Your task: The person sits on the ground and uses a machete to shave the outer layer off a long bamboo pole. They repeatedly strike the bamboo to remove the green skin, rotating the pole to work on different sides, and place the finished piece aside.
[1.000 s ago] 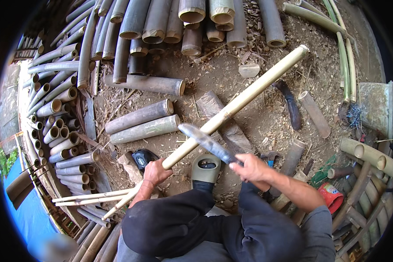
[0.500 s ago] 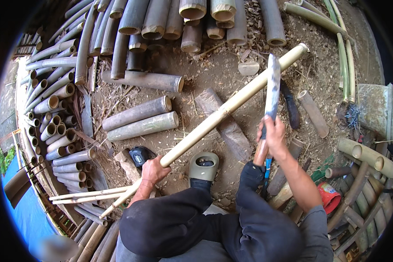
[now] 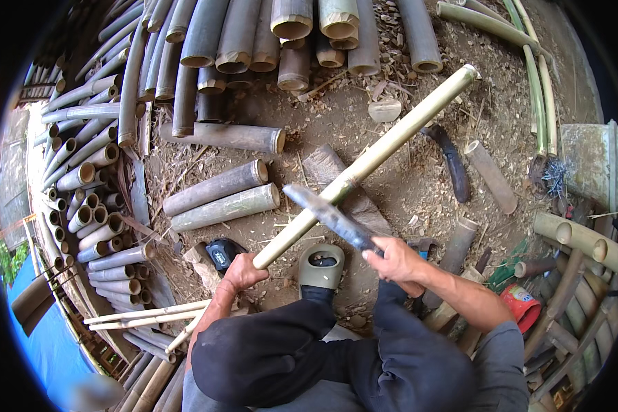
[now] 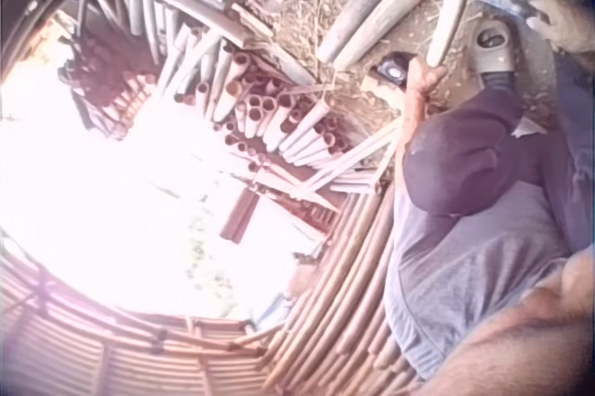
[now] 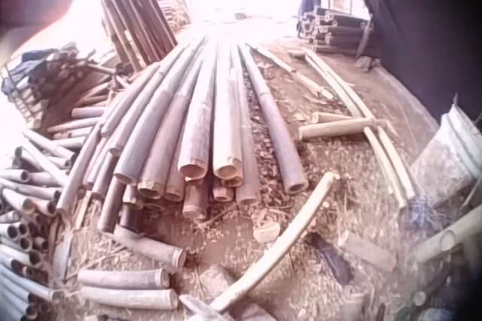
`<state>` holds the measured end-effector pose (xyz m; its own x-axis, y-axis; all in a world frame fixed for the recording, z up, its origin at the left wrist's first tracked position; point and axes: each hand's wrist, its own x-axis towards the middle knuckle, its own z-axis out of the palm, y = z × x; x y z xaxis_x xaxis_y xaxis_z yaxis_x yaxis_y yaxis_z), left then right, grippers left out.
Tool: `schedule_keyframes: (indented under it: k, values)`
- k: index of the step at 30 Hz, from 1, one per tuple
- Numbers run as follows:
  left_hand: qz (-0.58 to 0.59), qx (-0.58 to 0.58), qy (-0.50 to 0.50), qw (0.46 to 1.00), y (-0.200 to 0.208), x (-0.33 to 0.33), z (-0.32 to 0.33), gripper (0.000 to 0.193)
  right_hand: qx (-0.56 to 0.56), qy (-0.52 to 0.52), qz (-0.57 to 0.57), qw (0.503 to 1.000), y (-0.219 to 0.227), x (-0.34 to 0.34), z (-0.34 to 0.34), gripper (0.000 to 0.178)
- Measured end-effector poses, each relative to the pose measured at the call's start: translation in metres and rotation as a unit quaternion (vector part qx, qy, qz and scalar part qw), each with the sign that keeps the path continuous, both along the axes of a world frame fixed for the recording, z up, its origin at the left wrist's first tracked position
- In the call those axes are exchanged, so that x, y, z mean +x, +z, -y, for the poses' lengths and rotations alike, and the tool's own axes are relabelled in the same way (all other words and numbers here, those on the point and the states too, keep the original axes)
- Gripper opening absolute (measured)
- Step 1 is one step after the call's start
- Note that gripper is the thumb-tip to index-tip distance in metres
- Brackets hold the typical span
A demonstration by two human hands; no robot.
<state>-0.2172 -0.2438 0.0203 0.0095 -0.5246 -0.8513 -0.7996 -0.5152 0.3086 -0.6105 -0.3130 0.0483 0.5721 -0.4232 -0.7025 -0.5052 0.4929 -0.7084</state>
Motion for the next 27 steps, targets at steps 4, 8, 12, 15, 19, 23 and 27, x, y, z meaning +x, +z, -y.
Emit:
schedule_keyframes:
  k: [4,8,12,15,19,23,27]
  values:
    - [-0.034,0.013,0.003,0.999,-0.007,0.010,-0.004,0.039,-0.026,-0.314,-0.057,0.947,-0.011,-0.014,0.039,0.023]
    - [-0.053,0.033,-0.002,0.998,-0.007,0.009,0.003,0.036,-0.015,-0.224,-0.034,0.974,-0.019,-0.012,0.020,0.023]
    - [-0.051,0.005,-0.029,0.998,-0.007,0.011,0.001,0.036,0.003,-0.184,-0.037,0.982,-0.007,-0.013,0.026,0.023]
    - [-0.019,-0.017,-0.041,0.999,-0.010,0.009,-0.004,0.039,-0.085,-0.457,-0.013,0.886,-0.026,-0.025,0.049,0.023]
    - [0.039,-0.028,-0.041,0.998,-0.002,-0.001,-0.007,0.043,0.031,-0.036,-0.029,0.998,0.003,-0.005,0.012,0.021]
    - [0.047,-0.061,-0.056,0.995,0.005,-0.005,-0.007,0.043,0.017,-0.236,-0.033,0.971,0.003,-0.014,0.024,0.026]
    - [0.047,-0.122,-0.074,0.989,0.009,-0.017,-0.015,0.054,-0.541,-0.171,-0.221,0.793,0.026,-0.054,0.051,0.044]
